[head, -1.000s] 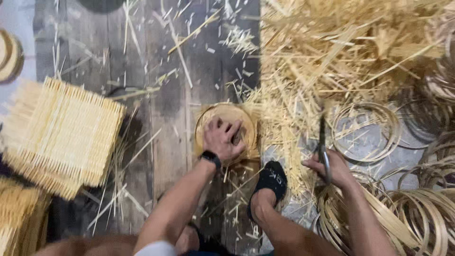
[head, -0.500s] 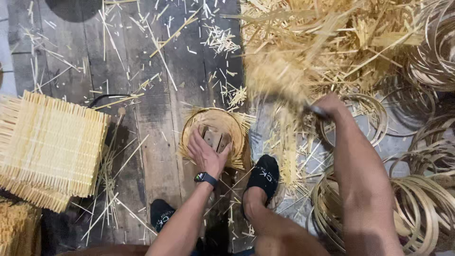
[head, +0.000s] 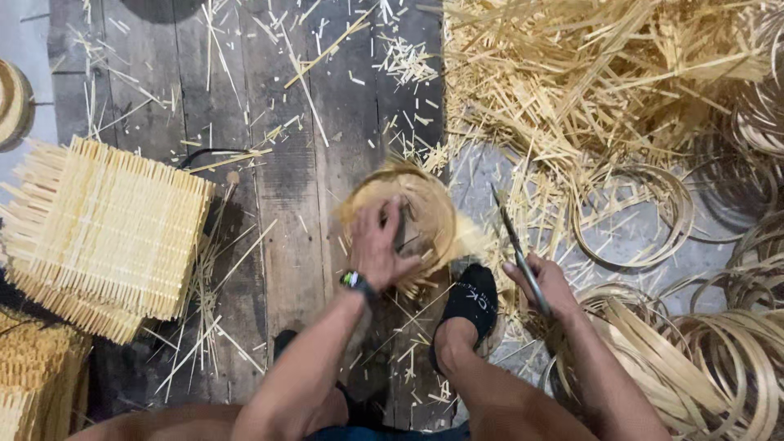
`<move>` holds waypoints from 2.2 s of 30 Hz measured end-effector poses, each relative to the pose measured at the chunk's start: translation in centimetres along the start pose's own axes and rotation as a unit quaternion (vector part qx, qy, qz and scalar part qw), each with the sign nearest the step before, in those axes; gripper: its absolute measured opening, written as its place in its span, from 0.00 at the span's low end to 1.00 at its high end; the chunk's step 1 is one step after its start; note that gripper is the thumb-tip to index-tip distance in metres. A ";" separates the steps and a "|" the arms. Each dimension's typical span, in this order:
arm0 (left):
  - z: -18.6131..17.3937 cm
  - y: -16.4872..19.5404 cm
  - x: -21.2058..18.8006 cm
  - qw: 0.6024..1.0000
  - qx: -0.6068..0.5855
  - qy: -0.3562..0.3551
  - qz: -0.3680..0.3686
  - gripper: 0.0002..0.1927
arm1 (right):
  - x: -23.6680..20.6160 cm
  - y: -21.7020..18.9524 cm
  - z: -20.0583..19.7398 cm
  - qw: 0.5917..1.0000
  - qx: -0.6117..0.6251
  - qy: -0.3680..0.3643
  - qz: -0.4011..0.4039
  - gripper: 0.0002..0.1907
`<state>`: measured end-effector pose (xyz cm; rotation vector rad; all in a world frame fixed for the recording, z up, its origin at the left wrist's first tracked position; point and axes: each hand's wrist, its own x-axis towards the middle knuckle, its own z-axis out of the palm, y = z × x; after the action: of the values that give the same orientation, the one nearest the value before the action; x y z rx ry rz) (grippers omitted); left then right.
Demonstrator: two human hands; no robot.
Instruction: The person sits on the floor assembling a woven bamboo steamer lid. They trim excess bamboo strips with scissors and pliers, weave and tuck the strips into a circular bamboo rim, press the woven mat into a wooden form, and set the finished lid aside with others.
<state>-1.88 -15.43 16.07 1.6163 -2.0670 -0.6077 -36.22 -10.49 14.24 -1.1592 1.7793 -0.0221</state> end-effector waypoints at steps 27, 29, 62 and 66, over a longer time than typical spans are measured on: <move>1.5 -1.2 0.1 0.992 0.031 -0.112 -0.047 0.59 | 8.4 -8.6 0.4 0.871 -0.430 0.119 -0.205 0.18; 0.9 -2.1 0.2 0.990 0.013 -0.143 -0.015 0.58 | 8.6 -8.5 -0.1 0.872 -0.423 0.103 -0.223 0.21; 0.2 -0.3 1.4 0.979 0.029 -0.194 0.056 0.52 | 9.6 -9.2 1.0 0.857 -0.459 0.100 -0.213 0.23; -0.3 -0.7 2.0 0.966 0.069 -0.236 0.075 0.51 | 10.0 -10.0 1.5 0.855 -0.472 0.096 -0.192 0.26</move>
<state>-1.56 -17.60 16.06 1.4701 -2.5985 -0.8800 -28.92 -22.34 11.16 -2.2721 1.7106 0.5786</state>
